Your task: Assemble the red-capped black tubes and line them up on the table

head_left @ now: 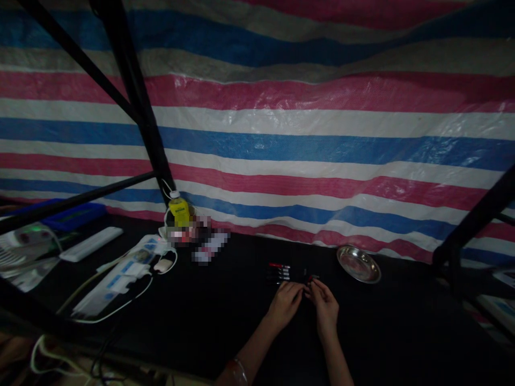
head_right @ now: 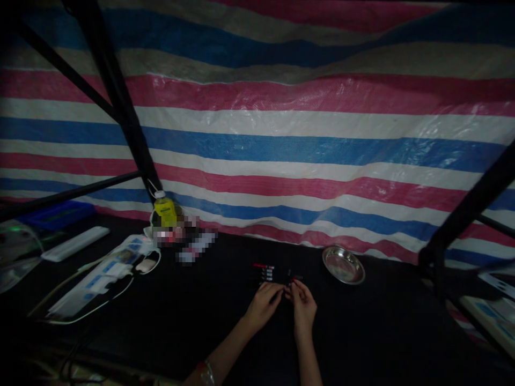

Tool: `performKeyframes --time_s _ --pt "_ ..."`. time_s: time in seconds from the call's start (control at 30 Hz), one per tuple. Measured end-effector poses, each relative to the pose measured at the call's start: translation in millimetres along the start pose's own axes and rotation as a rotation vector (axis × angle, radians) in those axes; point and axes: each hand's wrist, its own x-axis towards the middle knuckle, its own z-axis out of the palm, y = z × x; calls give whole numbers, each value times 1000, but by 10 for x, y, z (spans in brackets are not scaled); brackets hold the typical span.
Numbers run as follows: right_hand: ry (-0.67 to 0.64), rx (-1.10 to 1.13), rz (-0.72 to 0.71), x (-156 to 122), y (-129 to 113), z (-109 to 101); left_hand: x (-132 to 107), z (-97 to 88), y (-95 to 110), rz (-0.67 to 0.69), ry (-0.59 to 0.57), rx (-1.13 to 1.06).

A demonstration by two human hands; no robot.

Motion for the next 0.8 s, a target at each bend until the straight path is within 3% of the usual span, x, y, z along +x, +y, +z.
performKeyframes --time_s 0.2,0.37,0.63,0.8 --pt "-133 -91 -6 -4 45 -11 6 -16 -4 17 -4 14" --pt "-139 -67 6 -22 59 19 57 -86 80 -6 -75 96" --pt "-3 -41 -32 3 66 47 -50 -195 49 -290 19 402" --pt "-7 -47 -49 -12 71 47 -167 -268 15 -407 52 549"
